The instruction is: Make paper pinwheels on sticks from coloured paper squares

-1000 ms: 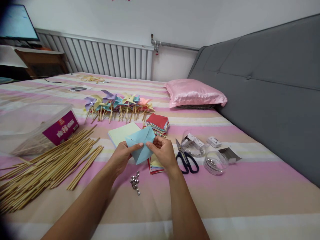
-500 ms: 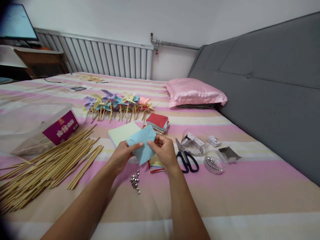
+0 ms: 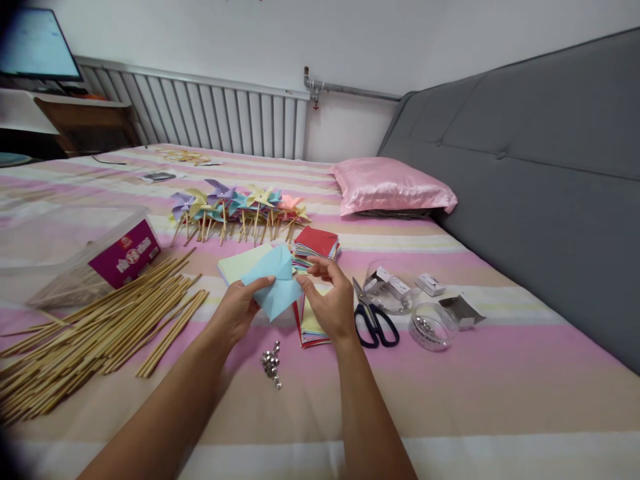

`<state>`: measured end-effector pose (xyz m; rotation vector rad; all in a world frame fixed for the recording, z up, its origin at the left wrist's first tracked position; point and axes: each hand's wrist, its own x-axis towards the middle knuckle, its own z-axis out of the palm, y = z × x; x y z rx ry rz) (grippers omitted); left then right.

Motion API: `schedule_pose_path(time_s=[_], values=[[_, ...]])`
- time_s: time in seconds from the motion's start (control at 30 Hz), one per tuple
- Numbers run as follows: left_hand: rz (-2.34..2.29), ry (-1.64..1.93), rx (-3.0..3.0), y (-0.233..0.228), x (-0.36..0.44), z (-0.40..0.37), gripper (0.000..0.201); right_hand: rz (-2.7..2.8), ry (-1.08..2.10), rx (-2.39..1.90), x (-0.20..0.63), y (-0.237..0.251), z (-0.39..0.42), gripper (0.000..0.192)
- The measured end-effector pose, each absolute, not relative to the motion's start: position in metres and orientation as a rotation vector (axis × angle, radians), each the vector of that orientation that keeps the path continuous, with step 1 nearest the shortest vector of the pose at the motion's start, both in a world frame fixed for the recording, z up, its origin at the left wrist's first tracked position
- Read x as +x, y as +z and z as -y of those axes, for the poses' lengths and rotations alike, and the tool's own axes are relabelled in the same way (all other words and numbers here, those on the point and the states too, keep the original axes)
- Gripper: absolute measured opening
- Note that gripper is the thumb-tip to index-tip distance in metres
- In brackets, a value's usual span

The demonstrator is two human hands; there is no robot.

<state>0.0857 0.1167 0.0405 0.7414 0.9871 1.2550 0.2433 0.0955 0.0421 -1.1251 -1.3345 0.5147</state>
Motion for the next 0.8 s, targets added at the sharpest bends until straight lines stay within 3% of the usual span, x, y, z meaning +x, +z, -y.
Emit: schedule_pose_path(time_s=[0.07,0.13,0.33,0.6,0.8], values=[[-1.007,1.309,0.620,0.042,0.082,-0.120,0.035,1.332,0.403,-1.140,0.244,0.045,-0.093,0.021],[-0.999,1.341,0.525,0.044,0.079,-0.123,0.031,1.368,0.489,-1.116,0.244,0.046,-0.090,0.015],[-0.897,1.324,0.454,0.049,0.078,-0.123,0.023,1.660,0.992,-0.973,0.236,0.041,-0.087,0.038],[-0.893,1.214,0.578,0.046,0.082,-0.117,0.025,1.597,1.015,-0.974,0.235,0.038,-0.089,0.016],[-0.893,1.273,0.693,0.047,0.086,-0.113,0.024,1.486,0.983,-0.999,0.234,0.036,-0.092,0.015]])
